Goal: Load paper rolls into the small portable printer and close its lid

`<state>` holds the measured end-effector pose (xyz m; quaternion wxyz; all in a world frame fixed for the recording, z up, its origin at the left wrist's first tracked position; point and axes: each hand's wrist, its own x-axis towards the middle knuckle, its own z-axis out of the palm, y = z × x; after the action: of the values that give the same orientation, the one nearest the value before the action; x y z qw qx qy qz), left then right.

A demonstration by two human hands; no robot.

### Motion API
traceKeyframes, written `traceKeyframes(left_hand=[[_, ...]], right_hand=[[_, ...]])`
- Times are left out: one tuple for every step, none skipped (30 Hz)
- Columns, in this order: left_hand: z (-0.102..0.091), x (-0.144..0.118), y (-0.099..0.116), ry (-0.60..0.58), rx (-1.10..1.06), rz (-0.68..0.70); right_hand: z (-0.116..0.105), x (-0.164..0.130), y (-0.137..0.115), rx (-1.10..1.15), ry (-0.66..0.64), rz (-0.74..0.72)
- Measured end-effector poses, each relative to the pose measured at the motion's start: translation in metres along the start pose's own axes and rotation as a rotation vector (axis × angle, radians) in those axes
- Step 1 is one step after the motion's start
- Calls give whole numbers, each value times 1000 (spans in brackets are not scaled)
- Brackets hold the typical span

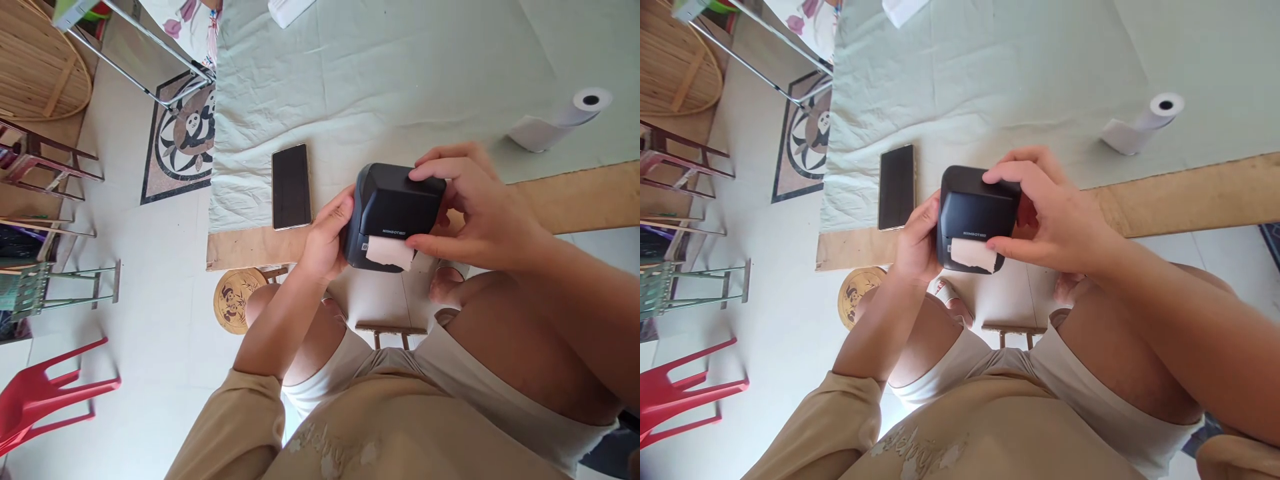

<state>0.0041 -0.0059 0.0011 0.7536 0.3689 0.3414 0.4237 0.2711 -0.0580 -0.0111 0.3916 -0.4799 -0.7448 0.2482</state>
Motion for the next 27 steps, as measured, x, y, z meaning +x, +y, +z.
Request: traceKeyframes(left_hand=[[0,0,1,6,4,-10],[0,0,1,9,6,-35],[-1,0,1,5,3,-67],[-2,1,1,-8,-3,-100],[-3,1,1,-32,-10,-127],[-4,1,0,-65,-15,-141],[-4,1,-1,-99,-14,-142],[-5,0,-2,-127,-6,-130],[-5,0,-2,-142,9,-109],[-5,-1,-3,-146,30,-87],[-5,-2,-3,-141,54,-68],[-5,-2,-2,-133,77,-56],[-5,-2,-2,-128,96,-53],[-4,-2,-1,-130,111,-57],[-4,-2,0,-135,121,-65],[-4,-1,0,-136,126,-71],[-4,-1,1,-130,129,-73],[-4,0,1,-118,131,-72],[-4,0,1,-105,136,-68],[-4,1,1,-94,142,-65],[-3,1,1,-89,148,-61],[-3,1,1,-95,155,-56],[-2,1,0,-108,164,-49],[-2,0,0,-123,172,-41],[-2,0,0,-134,180,-32],[-1,0,0,-139,187,-26],[-2,0,0,-138,193,-20]], right_hand=[[0,0,0,-10,-2,1],[-1,-1,-1,-19,-8,-1],[-2,-1,-2,-28,-13,-5],[-3,-2,-3,-44,-14,-9],[-4,-2,-5,-71,-6,-11],[-6,-2,-7,-110,11,-18],[-7,-3,-10,-160,37,-34],[-8,-3,-13,-218,63,-55],[-8,-3,-16,-278,106,-74],[-9,-3,-20,-333,167,-86],[-9,-3,-23,-379,245,-86],[-9,-3,-25,-414,327,-63],[-9,-2,-27,-432,397,-15],[-9,-1,-29,-425,449,41],[-9,0,-30,-390,494,88],[-10,1,-31,-333,523,120],[-10,2,-33,-264,547,131],[-11,4,-34,-193,570,120],[-12,5,-36,-148,578,106],[-12,7,-38,-142,555,102],[-11,9,-41,-172,488,106],[-10,11,-43,-230,390,120],[-8,13,-46,-307,289,140],[-6,15,-49,-393,186,167],[-4,17,-53,-470,96,195],[-1,20,-57,-528,27,225],[1,23,-61,-569,-28,265]])
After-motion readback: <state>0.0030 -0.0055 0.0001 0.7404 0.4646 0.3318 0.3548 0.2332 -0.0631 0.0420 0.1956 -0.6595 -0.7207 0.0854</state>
